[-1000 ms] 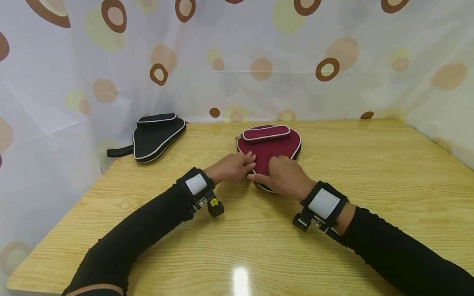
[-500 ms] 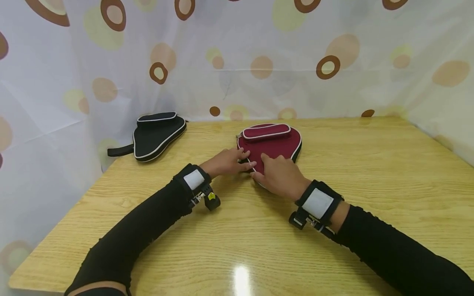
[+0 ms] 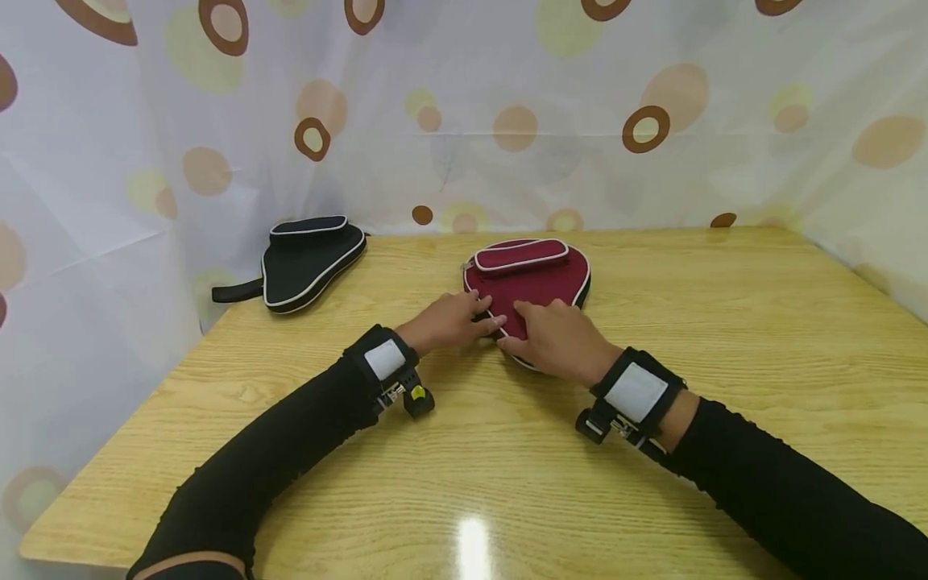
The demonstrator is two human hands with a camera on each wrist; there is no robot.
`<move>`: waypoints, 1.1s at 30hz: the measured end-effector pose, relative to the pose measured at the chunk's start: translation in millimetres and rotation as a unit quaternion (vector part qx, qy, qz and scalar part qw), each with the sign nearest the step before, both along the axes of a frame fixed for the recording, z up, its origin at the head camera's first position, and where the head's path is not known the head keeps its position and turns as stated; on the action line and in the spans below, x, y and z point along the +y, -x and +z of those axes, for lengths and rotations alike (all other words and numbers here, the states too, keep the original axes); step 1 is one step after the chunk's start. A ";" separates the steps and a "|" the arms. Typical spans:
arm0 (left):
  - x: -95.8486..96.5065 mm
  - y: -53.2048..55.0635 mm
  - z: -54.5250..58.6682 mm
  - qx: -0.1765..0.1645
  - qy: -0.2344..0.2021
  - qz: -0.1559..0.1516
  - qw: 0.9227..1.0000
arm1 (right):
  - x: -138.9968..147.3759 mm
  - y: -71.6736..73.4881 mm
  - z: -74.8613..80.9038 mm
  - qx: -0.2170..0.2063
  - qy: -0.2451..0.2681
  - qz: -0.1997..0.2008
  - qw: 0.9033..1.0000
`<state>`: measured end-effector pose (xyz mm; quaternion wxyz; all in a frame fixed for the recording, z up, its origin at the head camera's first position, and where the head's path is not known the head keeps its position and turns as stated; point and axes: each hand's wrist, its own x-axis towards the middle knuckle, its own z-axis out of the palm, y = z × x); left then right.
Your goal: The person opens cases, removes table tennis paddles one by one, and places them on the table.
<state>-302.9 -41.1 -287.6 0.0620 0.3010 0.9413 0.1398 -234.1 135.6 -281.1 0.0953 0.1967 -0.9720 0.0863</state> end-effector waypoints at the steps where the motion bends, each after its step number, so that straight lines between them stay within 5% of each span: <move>1: 0.5 -0.4 -1.0 0.009 0.000 -0.002 1.000 | 1.4 0.5 0.0 -0.003 0.000 0.000 1.000; 21: 12.6 -21.7 1.2 0.066 -0.021 -0.013 0.997 | 36.4 6.3 2.0 -0.028 0.042 0.069 0.996; 33: 22.3 -34.0 3.7 0.100 0.011 -0.008 0.995 | 52.7 8.3 6.9 -0.060 0.046 0.084 0.994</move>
